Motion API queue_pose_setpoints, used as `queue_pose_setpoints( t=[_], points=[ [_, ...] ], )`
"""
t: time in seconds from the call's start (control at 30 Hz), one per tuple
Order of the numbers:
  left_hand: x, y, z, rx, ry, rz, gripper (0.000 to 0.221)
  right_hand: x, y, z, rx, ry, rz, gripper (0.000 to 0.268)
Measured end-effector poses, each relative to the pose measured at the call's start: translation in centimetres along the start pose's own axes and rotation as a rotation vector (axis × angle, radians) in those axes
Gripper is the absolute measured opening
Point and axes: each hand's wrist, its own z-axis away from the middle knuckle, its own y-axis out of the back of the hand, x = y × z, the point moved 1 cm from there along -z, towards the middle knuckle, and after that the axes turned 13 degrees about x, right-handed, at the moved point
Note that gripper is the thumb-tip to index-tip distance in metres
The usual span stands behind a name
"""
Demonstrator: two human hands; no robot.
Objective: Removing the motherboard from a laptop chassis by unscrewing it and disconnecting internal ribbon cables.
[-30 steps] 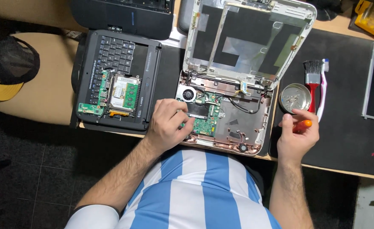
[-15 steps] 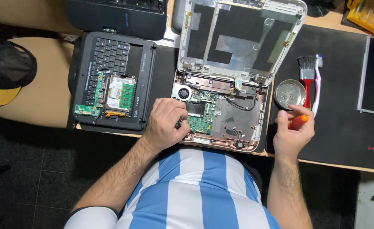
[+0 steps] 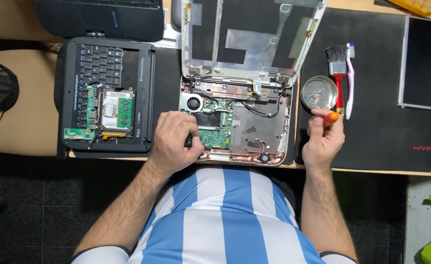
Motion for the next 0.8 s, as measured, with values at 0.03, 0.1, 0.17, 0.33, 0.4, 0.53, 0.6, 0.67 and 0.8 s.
queue_pose_setpoints(
  t=[0.03,0.1,0.17,0.33,0.4,0.53,0.6,0.67,0.8],
  points=[
    [0.0,0.0,0.1,0.000,-0.001,0.001,0.009,0.3,0.2,0.0,0.002,0.000,0.000,0.032],
    [-0.2,0.0,0.2,-0.001,0.002,0.005,0.009,0.9,0.4,0.1,-0.005,0.006,0.017,0.030],
    [0.0,0.0,-0.1,0.001,0.001,0.013,0.009,0.8,0.4,-0.1,-0.009,0.008,0.011,0.030],
    [0.1,0.1,-0.3,0.010,-0.014,0.041,0.012,0.1,0.1,0.2,0.004,-0.001,-0.001,0.030],
    [0.0,-0.2,0.1,0.033,-0.049,0.035,0.019,-0.9,-0.1,0.2,0.004,-0.042,-0.076,0.031],
    [0.1,-0.2,-0.1,0.058,-0.081,0.024,0.045,-0.5,0.0,1.5,0.025,-0.278,-0.340,0.033],
    [0.3,0.0,0.0,0.041,-0.079,0.007,0.047,-1.2,0.4,2.0,-0.002,-0.419,-0.497,0.048],
    [0.3,0.0,0.3,0.037,-0.071,-0.010,0.044,-2.7,0.4,2.6,-0.026,-0.465,-0.511,0.054],
    [1.5,0.7,-0.1,0.038,0.084,0.000,0.029,-2.6,0.3,3.0,-0.093,-0.465,-0.513,0.068]
  ],
)
